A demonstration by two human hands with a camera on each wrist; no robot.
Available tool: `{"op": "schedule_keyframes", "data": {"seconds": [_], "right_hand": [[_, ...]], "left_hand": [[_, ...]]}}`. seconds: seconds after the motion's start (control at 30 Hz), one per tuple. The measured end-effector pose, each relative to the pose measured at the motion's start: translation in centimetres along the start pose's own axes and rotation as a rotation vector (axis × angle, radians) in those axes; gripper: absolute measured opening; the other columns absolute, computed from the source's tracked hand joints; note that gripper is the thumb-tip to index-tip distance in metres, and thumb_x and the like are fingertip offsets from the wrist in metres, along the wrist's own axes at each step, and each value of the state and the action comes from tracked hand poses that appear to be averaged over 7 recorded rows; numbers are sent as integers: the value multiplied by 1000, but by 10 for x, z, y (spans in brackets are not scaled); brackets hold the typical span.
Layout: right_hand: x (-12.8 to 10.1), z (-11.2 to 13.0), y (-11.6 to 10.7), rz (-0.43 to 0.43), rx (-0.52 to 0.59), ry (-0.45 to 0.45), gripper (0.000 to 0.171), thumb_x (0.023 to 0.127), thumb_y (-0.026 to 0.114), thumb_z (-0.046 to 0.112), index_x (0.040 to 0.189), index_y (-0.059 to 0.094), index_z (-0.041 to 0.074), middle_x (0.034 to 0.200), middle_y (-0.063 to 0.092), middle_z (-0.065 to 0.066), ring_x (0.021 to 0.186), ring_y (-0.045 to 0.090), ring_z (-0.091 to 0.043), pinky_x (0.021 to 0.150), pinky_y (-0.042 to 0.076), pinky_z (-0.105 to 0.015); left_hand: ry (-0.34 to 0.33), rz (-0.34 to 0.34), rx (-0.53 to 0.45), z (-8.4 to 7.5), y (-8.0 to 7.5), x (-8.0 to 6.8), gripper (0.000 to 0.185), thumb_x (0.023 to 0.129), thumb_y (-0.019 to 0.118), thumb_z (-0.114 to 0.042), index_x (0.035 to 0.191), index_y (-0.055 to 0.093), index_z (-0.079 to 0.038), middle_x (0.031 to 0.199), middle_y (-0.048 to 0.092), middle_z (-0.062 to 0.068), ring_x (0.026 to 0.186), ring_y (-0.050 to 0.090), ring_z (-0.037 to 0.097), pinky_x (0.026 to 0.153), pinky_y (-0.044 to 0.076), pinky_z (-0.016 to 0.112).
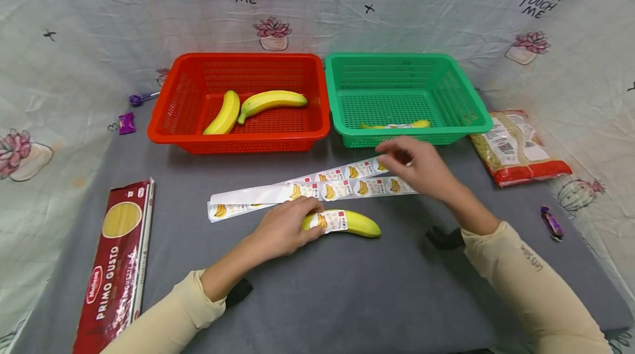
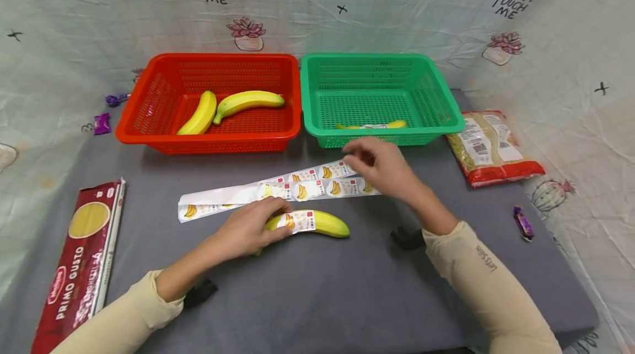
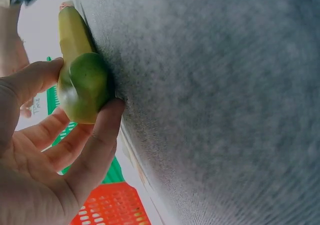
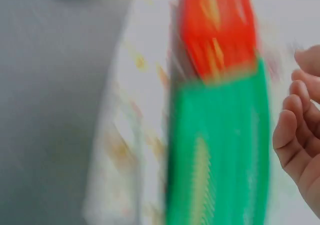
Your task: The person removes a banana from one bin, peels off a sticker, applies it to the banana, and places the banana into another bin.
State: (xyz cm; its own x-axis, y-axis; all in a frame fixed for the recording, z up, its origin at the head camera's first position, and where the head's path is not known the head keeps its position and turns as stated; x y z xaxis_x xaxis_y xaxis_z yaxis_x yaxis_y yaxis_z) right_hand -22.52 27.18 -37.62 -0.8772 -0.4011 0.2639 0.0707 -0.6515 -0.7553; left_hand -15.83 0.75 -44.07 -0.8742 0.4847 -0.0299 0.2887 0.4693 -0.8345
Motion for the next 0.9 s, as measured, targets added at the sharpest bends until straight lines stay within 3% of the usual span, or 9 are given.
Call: {"op": "schedule_keyframes", "data": {"seconds": [0.1, 0.2, 0.33, 0.4, 0.47, 0.57, 0.73, 0.8, 0.9], "right_hand": [[11, -29, -49, -131, -65, 109, 28, 101, 65, 19, 125, 69, 6, 100, 70, -11, 78, 57, 6, 68, 45, -14], [11, -65, -95, -199, -136, 262, 40, 104, 59, 32, 135, 64, 7, 114, 67, -11, 85, 51, 13, 73, 41, -13], [-3, -114, -138, -215, -203, 486, 56, 105, 48, 45, 145, 55, 7, 130, 60, -14, 91, 42, 14, 73, 38, -17], [-11, -134, -147, -209, -178, 561, 60, 105, 46, 45, 147, 52, 2, 124, 62, -10, 87, 45, 15, 70, 40, -15], [-20, -148, -148, -188, -91, 626, 64, 104, 47, 46, 148, 49, 0, 115, 62, 2, 81, 50, 17, 67, 43, -11], [-29, -161, -143, -194, 161, 692, 59, 103, 54, 43, 145, 53, 3, 106, 55, 18, 75, 63, 12, 67, 52, -10], [-35, -167, -137, -310, 629, 718, 16, 96, 69, 26, 109, 77, 18, 101, 58, 9, 75, 71, -2, 68, 59, -18], [-36, -167, -137, -341, 734, 722, 9, 94, 72, 20, 98, 80, 20, 97, 63, 7, 73, 71, -5, 66, 59, -19], [-37, -167, -138, -356, 793, 728, 9, 92, 73, 16, 96, 81, 20, 94, 63, 7, 72, 71, -7, 66, 59, -20]], "left_hand": [[-9, -3, -4, 1, -1, -2, 32, 89, 79, -32, 117, 66, -21, 115, 70, -4, 104, 65, 16, 91, 52, 43], [-16, -4, -9, 2, -1, -3, 32, 90, 79, -32, 117, 67, -21, 118, 70, -4, 108, 65, 16, 93, 52, 44], [-16, -1, -16, 2, -1, -3, 33, 90, 78, -33, 119, 67, -21, 121, 70, -4, 111, 65, 16, 95, 52, 44], [-18, 3, -17, 2, 0, -3, 34, 90, 78, -33, 119, 67, -21, 122, 69, -4, 112, 65, 16, 96, 51, 44], [-18, 2, -14, 2, 0, -3, 34, 90, 78, -33, 119, 67, -21, 122, 69, -4, 113, 65, 16, 96, 51, 44], [-12, -6, -12, 2, 0, -4, 33, 90, 78, -33, 118, 67, -21, 121, 69, -4, 111, 65, 16, 95, 51, 44], [-2, -14, -14, 1, -1, -3, 33, 90, 78, -33, 118, 67, -21, 121, 70, -4, 111, 65, 16, 95, 52, 44], [-2, -11, -18, 1, -1, -2, 33, 90, 78, -33, 118, 67, -21, 121, 70, -4, 111, 65, 16, 95, 52, 44], [-2, -6, -24, 0, -1, -1, 32, 90, 78, -32, 118, 67, -20, 119, 70, -4, 110, 65, 16, 95, 51, 44]]}}
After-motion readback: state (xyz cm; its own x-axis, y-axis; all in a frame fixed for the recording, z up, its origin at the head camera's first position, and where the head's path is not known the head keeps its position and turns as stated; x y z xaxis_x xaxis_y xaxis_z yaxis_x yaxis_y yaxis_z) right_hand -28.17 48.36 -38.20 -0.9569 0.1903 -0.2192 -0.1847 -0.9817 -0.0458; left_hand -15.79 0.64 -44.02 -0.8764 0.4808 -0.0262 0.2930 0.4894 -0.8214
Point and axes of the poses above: each hand's wrist, its own x-axis towards the middle knuckle, its own y-axis out of the palm, z = x × y, the point moved 4 cm from there along x, towards the middle knuckle
